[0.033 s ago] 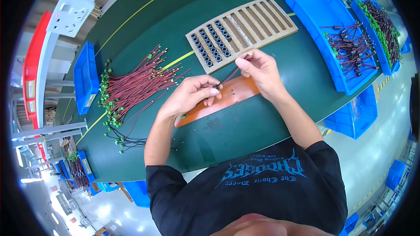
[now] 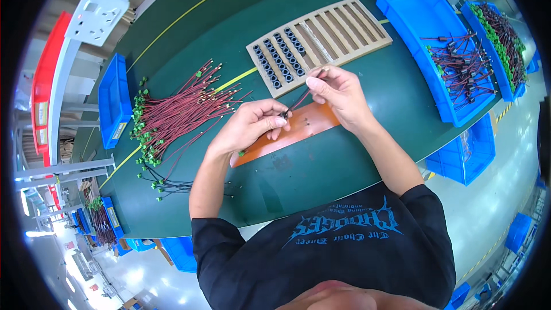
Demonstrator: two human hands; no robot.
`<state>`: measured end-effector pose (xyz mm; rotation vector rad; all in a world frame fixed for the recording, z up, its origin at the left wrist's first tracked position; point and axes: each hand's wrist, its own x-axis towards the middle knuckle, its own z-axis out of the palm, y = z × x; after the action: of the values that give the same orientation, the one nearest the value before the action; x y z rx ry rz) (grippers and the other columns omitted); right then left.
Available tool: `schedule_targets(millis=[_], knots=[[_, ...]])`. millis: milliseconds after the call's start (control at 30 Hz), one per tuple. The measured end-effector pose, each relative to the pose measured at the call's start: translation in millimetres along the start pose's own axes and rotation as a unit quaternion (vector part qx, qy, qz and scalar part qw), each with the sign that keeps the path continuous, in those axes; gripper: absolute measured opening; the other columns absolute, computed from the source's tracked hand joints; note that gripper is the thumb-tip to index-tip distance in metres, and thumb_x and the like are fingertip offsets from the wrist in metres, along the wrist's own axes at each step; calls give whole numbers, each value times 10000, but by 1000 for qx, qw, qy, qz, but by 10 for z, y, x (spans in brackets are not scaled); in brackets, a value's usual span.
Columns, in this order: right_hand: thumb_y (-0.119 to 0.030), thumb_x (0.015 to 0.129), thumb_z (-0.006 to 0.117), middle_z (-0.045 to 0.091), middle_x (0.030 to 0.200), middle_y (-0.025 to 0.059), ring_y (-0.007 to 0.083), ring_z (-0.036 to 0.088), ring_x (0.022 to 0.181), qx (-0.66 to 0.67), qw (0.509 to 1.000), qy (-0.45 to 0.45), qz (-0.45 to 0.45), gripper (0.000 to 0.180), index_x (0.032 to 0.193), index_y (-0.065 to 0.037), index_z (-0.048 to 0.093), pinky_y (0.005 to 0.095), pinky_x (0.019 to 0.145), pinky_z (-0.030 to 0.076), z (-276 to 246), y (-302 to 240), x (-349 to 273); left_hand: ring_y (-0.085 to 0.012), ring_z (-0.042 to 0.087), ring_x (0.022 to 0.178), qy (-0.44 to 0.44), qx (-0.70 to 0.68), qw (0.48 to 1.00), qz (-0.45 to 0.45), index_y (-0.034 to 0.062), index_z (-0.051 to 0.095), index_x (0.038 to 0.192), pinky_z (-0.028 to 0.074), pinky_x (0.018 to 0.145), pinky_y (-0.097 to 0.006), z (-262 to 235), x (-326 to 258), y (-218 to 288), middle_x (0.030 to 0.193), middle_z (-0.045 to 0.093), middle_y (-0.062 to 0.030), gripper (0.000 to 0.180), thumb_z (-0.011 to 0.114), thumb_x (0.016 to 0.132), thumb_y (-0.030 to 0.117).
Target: The person assembles wire harnesses by inserting green connectors into red wires and securing them with black heat shrink tubing. They use a handheld tool to crimp the tubing onto the wires, then place the finished units into a wooden organizer.
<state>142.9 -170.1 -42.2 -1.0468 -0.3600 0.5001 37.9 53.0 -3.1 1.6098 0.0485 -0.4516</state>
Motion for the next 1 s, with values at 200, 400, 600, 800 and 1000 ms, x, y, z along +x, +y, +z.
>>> schedule_targets(millis=[200, 400, 600, 800, 1000], knots=[[-176, 1061, 613, 736, 929, 123, 74, 591, 639, 30, 995, -97, -12, 249, 954, 30, 704, 211, 547, 442, 559, -340, 230, -41, 418, 597, 91, -39, 988, 116, -29, 639, 1226, 395, 554, -211, -17, -366, 111, 952, 711, -84, 327, 648, 1012, 218], [-137, 1029, 648, 735, 805, 75, 42, 554, 581, -49, 987, -115, -98, 207, 911, 14, 726, 208, 526, 441, 854, -468, 254, -36, 476, 614, 120, -58, 979, 156, -24, 662, 1258, 404, 555, -223, 300, -463, 131, 936, 712, -85, 374, 710, 981, 221], [-144, 1038, 637, 710, 809, 53, 44, 548, 597, 1, 992, -122, -33, 207, 936, 24, 702, 208, 555, 452, 764, -453, 358, -50, 470, 600, 145, -47, 975, 164, -28, 635, 1243, 384, 523, -221, 466, -348, 104, 930, 693, -93, 287, 626, 1042, 177], [-64, 957, 738, 722, 994, 79, 112, 685, 853, 32, 967, -249, 45, 226, 1156, 38, 704, 273, 766, 593, 500, -674, 471, -86, 464, 661, 100, -221, 943, 229, -17, 599, 1291, 399, 608, -245, 493, -196, 145, 986, 696, -145, 338, 586, 1074, 241], [-80, 948, 758, 725, 933, 63, 104, 688, 857, -47, 974, -219, 26, 178, 1074, 36, 708, 279, 772, 601, 466, -687, 483, -103, 515, 691, 83, -253, 936, 231, -31, 580, 1311, 438, 639, -239, 512, -135, 118, 1031, 694, -193, 331, 602, 1056, 179]])
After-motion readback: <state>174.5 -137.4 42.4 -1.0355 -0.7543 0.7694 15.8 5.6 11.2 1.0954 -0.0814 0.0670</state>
